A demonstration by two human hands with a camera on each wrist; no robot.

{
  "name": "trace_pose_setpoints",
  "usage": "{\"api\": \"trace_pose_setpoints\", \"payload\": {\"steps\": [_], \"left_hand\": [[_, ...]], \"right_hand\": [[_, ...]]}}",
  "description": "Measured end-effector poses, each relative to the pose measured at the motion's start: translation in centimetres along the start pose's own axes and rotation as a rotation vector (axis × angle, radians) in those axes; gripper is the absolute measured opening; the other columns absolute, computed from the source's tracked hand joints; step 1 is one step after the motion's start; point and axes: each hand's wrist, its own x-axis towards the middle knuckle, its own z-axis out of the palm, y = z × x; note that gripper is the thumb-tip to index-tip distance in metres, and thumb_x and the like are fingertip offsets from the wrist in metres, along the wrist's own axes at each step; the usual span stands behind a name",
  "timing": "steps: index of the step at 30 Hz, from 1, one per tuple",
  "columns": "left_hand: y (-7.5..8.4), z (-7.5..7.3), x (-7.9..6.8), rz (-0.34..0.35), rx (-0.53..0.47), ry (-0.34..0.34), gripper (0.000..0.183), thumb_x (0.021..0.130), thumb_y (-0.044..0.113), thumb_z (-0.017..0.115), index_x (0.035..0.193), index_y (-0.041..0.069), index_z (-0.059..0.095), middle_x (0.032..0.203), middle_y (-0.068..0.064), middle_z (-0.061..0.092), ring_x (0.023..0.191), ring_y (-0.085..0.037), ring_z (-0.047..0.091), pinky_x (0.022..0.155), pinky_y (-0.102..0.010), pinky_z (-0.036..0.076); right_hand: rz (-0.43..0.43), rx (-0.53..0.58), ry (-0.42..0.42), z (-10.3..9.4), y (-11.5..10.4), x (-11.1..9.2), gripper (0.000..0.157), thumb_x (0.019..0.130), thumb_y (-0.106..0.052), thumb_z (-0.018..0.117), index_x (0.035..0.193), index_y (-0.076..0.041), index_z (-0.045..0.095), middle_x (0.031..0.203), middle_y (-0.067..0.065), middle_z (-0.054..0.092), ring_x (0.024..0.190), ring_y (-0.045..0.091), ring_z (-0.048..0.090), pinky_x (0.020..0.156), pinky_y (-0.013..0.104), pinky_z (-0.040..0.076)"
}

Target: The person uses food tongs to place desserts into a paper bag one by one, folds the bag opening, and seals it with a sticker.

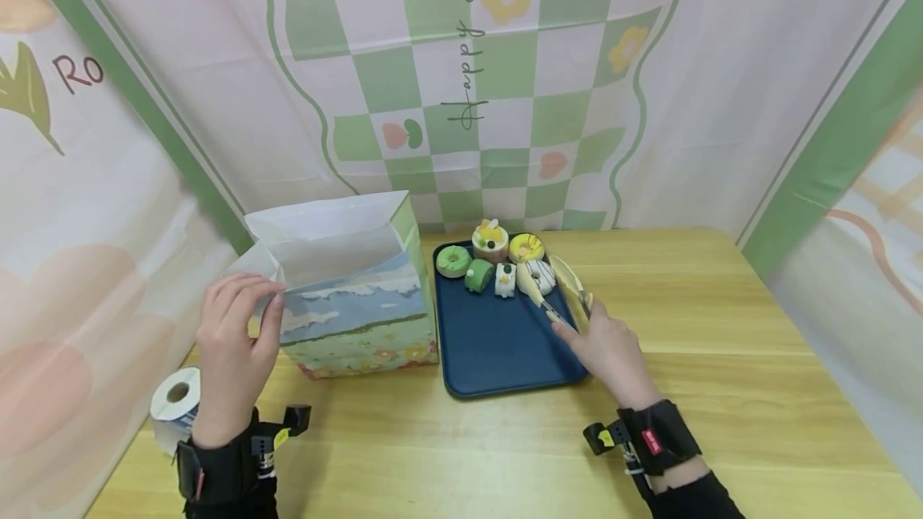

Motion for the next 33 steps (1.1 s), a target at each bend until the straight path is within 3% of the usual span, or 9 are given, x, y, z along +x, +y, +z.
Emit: {"api": "trace_pose_setpoints", "payload": {"steps": [5, 7, 10, 23, 33], "left_hand": [[0.0, 0.0, 0.1, 0.001, 0.001, 0.003, 0.012, 0.093, 0.011, 0.063, 0.095, 0.001, 0.071, 0.098, -0.016, 0.069, 0.106, -0.036, 0.058, 0.102, -0.046, 0.040], [0.0, 0.0, 0.1, 0.002, 0.000, 0.006, 0.012, 0.093, 0.011, 0.063, 0.095, 0.001, 0.071, 0.098, -0.016, 0.069, 0.106, -0.036, 0.058, 0.102, -0.046, 0.040], [0.0, 0.0, 0.2, 0.004, -0.003, 0.011, 0.012, 0.093, 0.010, 0.063, 0.095, 0.001, 0.071, 0.097, -0.016, 0.069, 0.106, -0.036, 0.058, 0.102, -0.046, 0.040], [0.0, -0.1, 0.2, -0.003, 0.000, 0.003, 0.012, 0.093, 0.010, 0.063, 0.095, 0.001, 0.071, 0.098, -0.016, 0.069, 0.107, -0.035, 0.058, 0.103, -0.046, 0.040], [0.0, -0.1, 0.1, 0.001, 0.005, -0.005, 0.012, 0.093, 0.010, 0.064, 0.096, 0.001, 0.071, 0.098, -0.016, 0.069, 0.106, -0.035, 0.058, 0.103, -0.046, 0.040]], "right_hand": [[0.001, -0.011, -0.003, 0.2, 0.1, 0.5, 0.112, 0.088, -0.071, 0.048, 0.148, 0.016, 0.015, 0.134, 0.048, 0.042, 0.105, 0.052, 0.060, 0.070, 0.050, 0.054], [0.006, -0.020, -0.006, 0.3, 0.0, 0.6, 0.114, 0.088, -0.074, 0.046, 0.149, 0.016, 0.013, 0.138, 0.048, 0.036, 0.117, 0.058, 0.052, 0.080, 0.060, 0.052], [0.015, -0.036, -0.013, 0.3, -0.1, 0.8, 0.117, 0.086, -0.077, 0.044, 0.150, 0.015, 0.011, 0.141, 0.047, 0.033, 0.123, 0.060, 0.045, 0.089, 0.065, 0.047], [0.017, -0.074, -0.017, 0.9, -0.3, 1.1, 0.113, 0.088, -0.070, 0.051, 0.150, 0.014, 0.010, 0.133, 0.048, 0.041, 0.103, 0.049, 0.061, 0.073, 0.053, 0.053], [-0.012, -0.056, 0.032, 1.7, -0.1, 0.9, 0.103, 0.091, -0.060, 0.056, 0.148, 0.016, 0.015, 0.131, 0.048, 0.043, 0.112, 0.058, 0.054, 0.080, 0.061, 0.051]]}}
